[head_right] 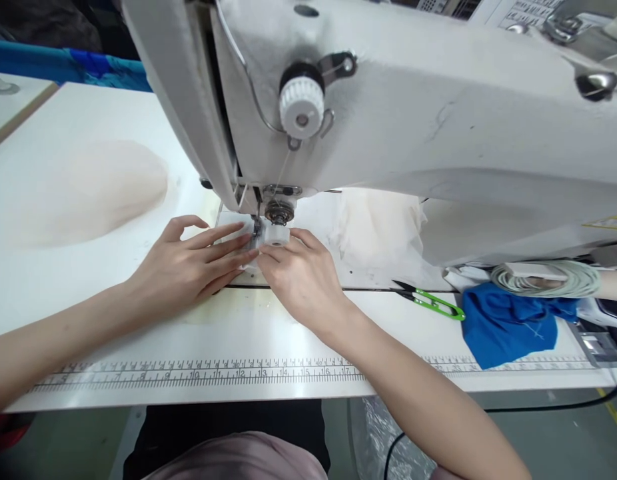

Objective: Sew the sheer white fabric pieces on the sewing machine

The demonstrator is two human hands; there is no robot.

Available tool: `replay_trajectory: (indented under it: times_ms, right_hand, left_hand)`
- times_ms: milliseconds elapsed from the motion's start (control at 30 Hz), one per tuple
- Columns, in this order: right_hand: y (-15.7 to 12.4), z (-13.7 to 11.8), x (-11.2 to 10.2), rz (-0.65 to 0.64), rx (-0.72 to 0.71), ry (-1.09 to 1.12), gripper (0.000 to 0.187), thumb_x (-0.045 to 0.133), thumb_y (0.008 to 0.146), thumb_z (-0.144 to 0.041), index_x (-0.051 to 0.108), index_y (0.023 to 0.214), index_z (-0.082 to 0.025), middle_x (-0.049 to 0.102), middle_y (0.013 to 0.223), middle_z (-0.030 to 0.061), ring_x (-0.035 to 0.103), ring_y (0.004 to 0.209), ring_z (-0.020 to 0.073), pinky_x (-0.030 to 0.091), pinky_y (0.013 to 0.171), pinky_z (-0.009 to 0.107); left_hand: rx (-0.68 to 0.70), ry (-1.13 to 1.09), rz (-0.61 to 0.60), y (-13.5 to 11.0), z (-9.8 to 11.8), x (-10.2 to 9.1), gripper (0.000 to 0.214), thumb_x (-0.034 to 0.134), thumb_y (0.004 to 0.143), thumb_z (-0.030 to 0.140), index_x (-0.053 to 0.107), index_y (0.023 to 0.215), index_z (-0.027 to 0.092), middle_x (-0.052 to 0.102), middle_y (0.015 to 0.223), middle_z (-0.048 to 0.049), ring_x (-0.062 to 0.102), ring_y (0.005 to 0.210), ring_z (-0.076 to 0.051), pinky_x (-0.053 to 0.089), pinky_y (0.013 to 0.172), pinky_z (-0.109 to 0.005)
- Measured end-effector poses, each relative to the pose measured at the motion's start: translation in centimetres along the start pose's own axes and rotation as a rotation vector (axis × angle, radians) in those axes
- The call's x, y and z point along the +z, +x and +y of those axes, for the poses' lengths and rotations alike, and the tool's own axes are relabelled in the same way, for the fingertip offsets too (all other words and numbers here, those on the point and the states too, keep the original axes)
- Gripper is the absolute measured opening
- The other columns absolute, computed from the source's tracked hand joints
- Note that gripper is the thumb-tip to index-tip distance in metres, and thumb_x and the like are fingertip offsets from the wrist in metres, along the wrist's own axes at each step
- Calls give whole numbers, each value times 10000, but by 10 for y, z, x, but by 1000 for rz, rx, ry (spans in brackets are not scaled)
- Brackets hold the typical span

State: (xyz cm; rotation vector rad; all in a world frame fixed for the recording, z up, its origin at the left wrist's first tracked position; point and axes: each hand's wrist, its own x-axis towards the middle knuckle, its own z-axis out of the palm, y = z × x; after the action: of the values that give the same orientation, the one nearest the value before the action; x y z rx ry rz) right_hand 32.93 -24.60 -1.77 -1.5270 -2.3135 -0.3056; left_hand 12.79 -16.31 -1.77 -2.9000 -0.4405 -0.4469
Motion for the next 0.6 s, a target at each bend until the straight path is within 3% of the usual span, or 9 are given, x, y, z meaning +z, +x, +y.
replay_trajectory:
  times_ms: [67,433,600]
  right_hand:
    - [1,2,2,9,7,-16,213,543,911,-61,726,890,-169,768,981,13,694,905,177,483,879,335]
    - [-3,1,7,43,-34,-73,239,530,917,-41,735,963,-155,751,1075,26,690,949,175,478,964,356]
    - [-4,2,8,58,-54,-90,235,527,920,-45,732,974,-147,752,1069,35,697,952,180,486,1003,375]
  left_hand:
    - [-15,-8,-40,1,-2,1,301,406,1030,198,568,1283,214,626,1329,-44,484,1348,-202,366,1032,-450]
    - [-44,-28,24,-2,-2,5,316,393,1027,171,532,1305,227,632,1322,-2,526,1305,-187,380,1029,-448]
    - [35,46,146,1,-5,8,266,464,996,166,604,1221,191,706,1191,-18,636,1167,-186,406,953,-415]
